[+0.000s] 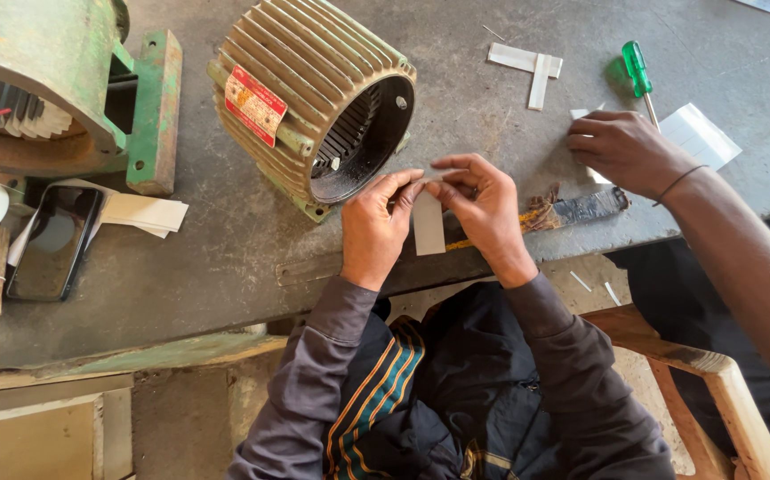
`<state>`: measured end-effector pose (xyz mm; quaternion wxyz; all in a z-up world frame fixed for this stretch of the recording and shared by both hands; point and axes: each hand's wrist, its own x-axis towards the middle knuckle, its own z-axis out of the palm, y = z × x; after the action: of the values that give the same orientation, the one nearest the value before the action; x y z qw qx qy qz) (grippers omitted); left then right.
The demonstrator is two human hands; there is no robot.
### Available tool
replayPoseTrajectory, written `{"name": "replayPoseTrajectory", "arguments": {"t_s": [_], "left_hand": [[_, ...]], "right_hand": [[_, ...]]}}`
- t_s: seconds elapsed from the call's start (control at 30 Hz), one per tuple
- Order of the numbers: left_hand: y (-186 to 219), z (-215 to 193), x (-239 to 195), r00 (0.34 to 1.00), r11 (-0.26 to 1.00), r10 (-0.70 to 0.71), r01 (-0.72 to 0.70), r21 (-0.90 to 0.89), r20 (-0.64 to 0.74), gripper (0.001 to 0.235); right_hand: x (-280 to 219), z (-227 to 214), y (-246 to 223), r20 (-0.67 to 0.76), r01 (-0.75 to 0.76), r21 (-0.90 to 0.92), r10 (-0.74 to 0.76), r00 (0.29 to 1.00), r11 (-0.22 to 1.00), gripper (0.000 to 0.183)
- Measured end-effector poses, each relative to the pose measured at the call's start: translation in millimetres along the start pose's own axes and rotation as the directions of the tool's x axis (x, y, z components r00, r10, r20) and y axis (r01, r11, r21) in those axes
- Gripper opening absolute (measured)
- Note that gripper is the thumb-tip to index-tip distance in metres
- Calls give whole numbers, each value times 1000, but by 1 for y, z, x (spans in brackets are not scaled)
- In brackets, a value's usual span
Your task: The person prepares and inserts insulation paper into the slots of an electric motor stator, using a small tool to guide the paper into place.
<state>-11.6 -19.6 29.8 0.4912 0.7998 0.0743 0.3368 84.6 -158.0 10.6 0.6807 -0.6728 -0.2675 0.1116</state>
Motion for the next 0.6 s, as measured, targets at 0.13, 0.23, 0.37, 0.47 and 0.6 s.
{"name": "replayPoseTrajectory", "arguments": {"t_s": [0.13,0.23,0.37,0.47,0.6], "left_hand": [[3,-1,0,999,997,45,-45,64,-3,16],[5,0,1,998,993,65,-64,95,-7,15],[4,0,0,1000,994,23,-25,102,17,15],[4,1,-2,996,983,90,-90,158,6,14],[2,1,-1,995,983,103,-103,153,7,13]], "right_hand": [[1,-4,1,32,-89,59,87,996,994,22],[2,-8,4,44,-105,47,103,994,993,22],[2,-2,12,-8,-53,-25,52,999,998,20],[-1,5,8,-89,-8,-223,-13,996,975,18],[-8,9,-10,-120,136,-359,-190,974,924,15]]}}
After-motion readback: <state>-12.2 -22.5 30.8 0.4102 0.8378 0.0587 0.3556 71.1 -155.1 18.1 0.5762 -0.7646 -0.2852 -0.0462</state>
